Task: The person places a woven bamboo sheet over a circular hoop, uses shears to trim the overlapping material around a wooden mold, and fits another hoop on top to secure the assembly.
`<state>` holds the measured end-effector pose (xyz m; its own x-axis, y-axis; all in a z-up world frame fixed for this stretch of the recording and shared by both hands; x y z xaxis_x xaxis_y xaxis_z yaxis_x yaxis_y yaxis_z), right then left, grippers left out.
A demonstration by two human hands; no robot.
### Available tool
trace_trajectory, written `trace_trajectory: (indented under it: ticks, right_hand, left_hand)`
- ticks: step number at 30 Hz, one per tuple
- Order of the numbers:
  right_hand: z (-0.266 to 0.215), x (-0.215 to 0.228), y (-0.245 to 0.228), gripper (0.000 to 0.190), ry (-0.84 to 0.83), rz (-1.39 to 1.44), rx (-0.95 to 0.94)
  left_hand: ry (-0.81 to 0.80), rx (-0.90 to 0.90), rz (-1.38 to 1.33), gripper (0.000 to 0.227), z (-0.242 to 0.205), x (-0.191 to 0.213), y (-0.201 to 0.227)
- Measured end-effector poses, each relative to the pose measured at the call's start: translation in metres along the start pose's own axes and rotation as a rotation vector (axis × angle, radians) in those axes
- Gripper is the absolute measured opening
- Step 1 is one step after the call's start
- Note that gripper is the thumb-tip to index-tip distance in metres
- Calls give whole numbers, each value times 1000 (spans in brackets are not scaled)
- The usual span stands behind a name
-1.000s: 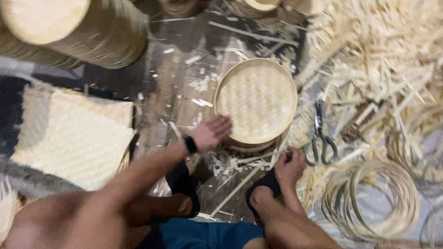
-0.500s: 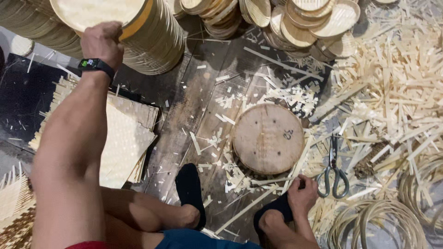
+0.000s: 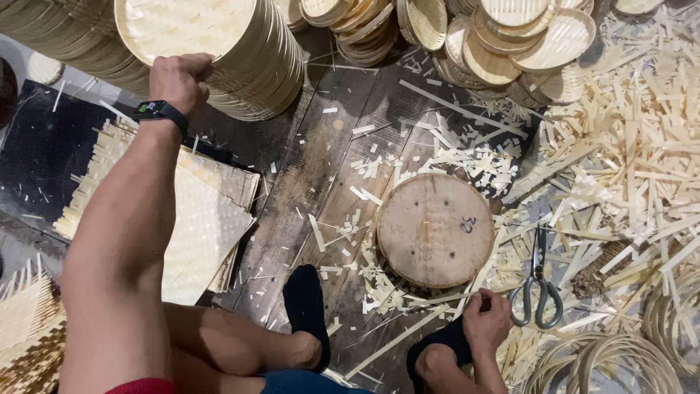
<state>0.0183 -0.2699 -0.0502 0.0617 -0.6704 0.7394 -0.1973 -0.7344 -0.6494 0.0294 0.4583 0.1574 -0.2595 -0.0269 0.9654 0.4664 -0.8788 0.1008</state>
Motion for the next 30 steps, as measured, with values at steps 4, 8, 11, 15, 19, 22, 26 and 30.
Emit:
trace_trajectory:
  ticks: [4, 8, 11, 15, 19, 22, 26, 30]
  right_hand:
    - [0, -1, -1, 23, 37, -26, 79]
    - [-1, -4, 4, 24, 14, -37, 36]
    - [1, -4, 9, 24, 31, -59, 70]
    - [4, -9, 21, 26, 27, -64, 76]
    - [7, -12, 35, 28, 19, -84, 116]
    - [10, -13, 44, 28, -11, -118, 124]
    - [17, -14, 50, 31, -46, -113, 135]
    - [13, -13, 49, 30, -55, -62, 180]
  left_hand:
    - [-56, -8, 91, 33, -1, 4, 10]
    - [-20, -119, 240, 39, 1, 4, 11]
    - [128, -365, 548, 48, -9, 14, -3]
    - [-204, -164, 338, 66, -85, 22, -34]
    - [-763, 179, 445, 156, -224, -20, -18]
    - [-1044, 378, 496, 162, -311, -54, -17]
    - [-814, 291, 301, 116, -349, -84, -34]
    - [-535, 156, 292, 75, -363, -94, -36]
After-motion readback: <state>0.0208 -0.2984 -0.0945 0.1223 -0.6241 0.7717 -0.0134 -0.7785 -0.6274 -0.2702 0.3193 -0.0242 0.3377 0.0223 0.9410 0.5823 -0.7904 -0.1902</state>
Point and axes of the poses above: each hand's wrist, its own z-axis towards the middle knuckle, its own x-axis out of the back of the hand, y = z × x, the point moved 2 cm from there along z, towards the middle knuckle, and after that the axes turned 12 degrees about z, right-handed, at the moved point
